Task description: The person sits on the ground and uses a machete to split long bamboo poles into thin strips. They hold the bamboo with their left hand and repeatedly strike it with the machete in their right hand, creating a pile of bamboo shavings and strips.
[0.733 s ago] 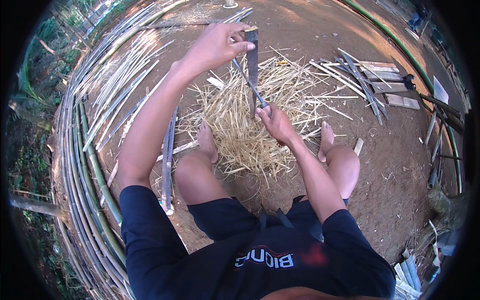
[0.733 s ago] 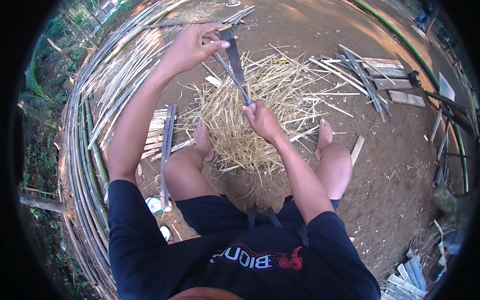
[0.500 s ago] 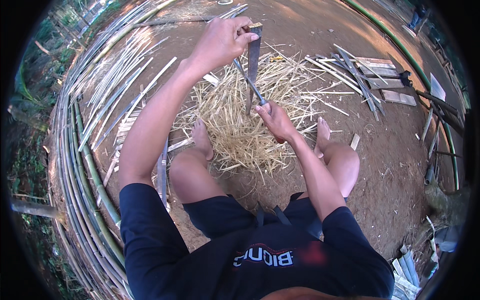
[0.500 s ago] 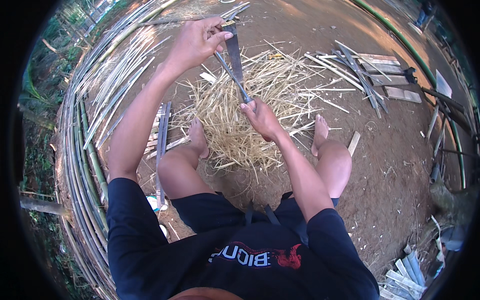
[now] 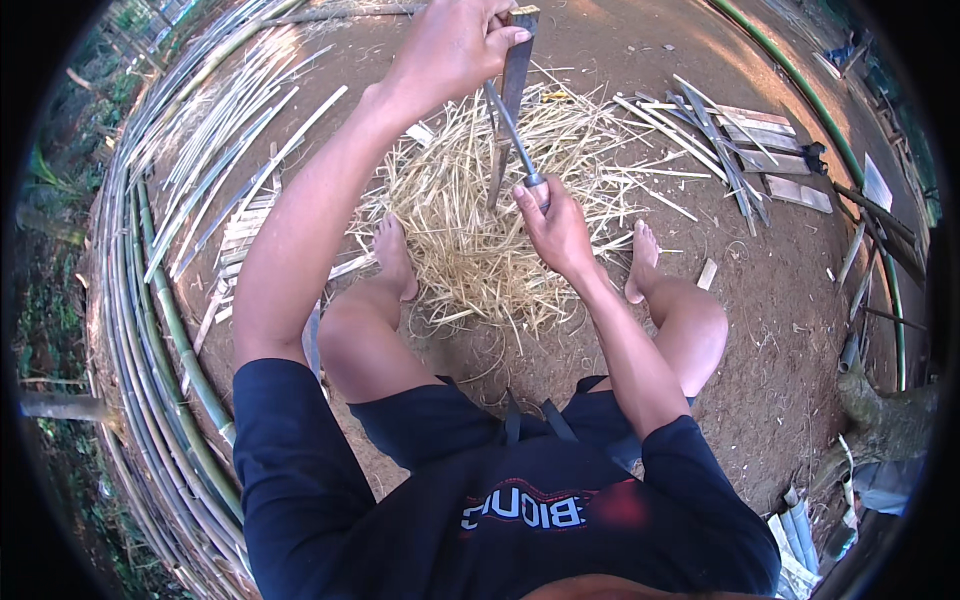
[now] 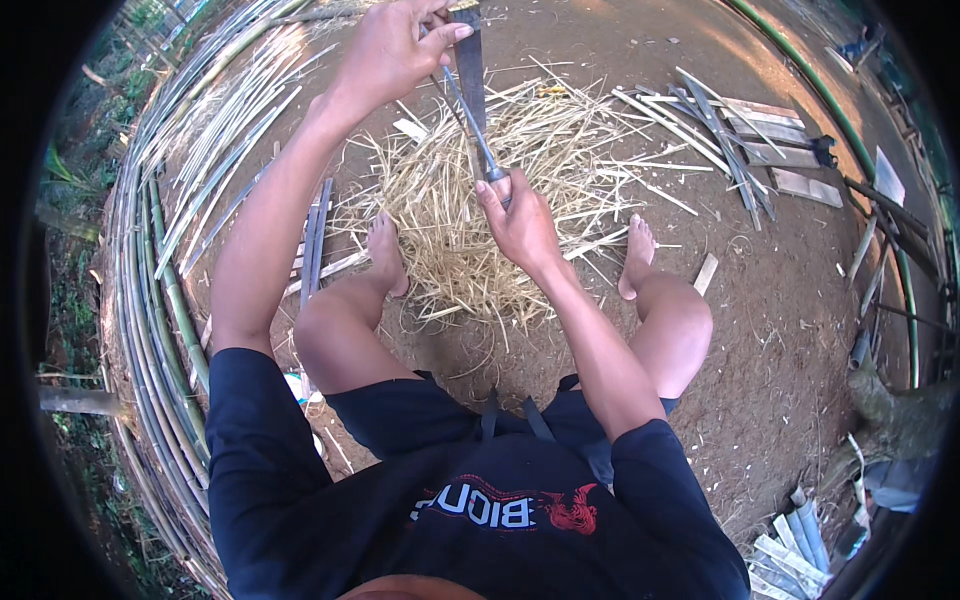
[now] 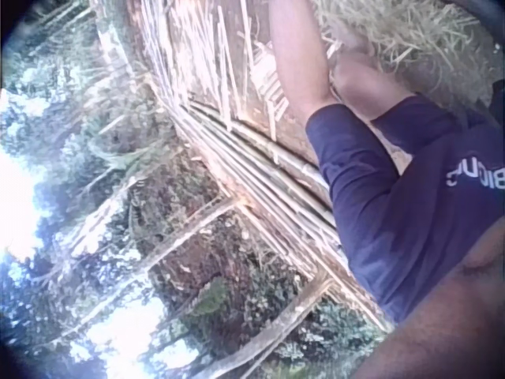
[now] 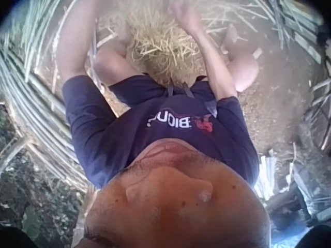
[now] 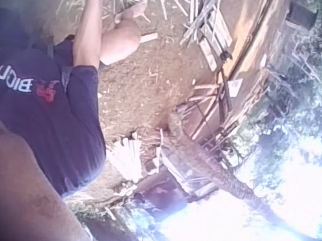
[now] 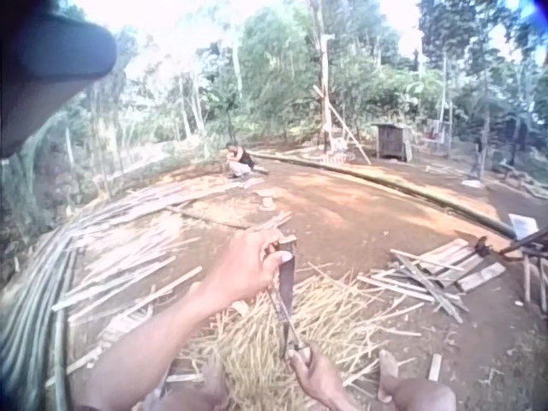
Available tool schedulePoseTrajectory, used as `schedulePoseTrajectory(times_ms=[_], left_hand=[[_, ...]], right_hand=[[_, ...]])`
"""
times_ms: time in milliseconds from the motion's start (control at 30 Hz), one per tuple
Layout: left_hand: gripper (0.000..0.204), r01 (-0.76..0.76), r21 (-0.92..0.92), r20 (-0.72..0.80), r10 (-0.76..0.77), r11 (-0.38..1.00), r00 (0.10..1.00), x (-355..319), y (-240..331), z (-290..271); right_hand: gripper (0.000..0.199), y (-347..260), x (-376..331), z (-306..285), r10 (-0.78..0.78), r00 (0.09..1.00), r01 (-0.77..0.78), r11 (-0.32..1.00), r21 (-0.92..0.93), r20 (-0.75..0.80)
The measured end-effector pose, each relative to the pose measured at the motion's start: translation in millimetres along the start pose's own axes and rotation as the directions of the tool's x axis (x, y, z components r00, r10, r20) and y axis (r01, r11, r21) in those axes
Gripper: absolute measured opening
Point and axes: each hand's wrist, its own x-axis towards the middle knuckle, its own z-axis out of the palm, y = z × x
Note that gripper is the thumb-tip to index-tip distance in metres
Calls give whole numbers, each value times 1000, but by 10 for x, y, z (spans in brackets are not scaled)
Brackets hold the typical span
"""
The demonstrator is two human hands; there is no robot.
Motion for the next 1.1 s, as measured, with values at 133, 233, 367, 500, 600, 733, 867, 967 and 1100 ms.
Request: schedulePoseTrajectory(times_ms=[133, 233, 367, 500, 600, 733, 867, 967, 1100], left_hand=[[16, -27, -109, -120, 13, 994, 993, -25, 121, 3], [16, -142, -62, -215, 126, 988, 969, 62, -14, 143], [13, -59, -62, -149, 49, 996, 988, 63, 28, -81], [14, -199, -45, -222, 184, 979, 958, 166, -62, 110], [12, -116, -76, -221, 97, 990, 971, 239, -175, 111], [10, 35, -169, -117, -55, 985, 992, 282, -132, 39], [11, -135, 21, -267, 136, 991, 954, 272, -395, 30], [12, -72, -30, -224, 64, 997, 972, 278, -395, 17], [15, -63, -81, -223, 43, 995, 974, 410, -375, 112]], right_hand=[[39, 419, 112, 201, 247, 954, -238, 968, -76, 171], [40, 575, 126, 338, 239, 963, -222, 966, -136, 126], [34, 369, 91, 314, 234, 961, -228, 972, -52, 148], [32, 764, 171, 489, 166, 984, -164, 986, -37, 67], [31, 858, 270, 506, 195, 958, -251, 927, 279, 212], [36, 815, 274, 522, 285, 938, -305, 949, 79, 198], [38, 587, 216, 592, 201, 976, -198, 979, -45, 86], [38, 794, 269, 636, 243, 963, -240, 970, -37, 113], [39, 1744, 256, 918, 553, 776, -499, 832, -241, 303]])
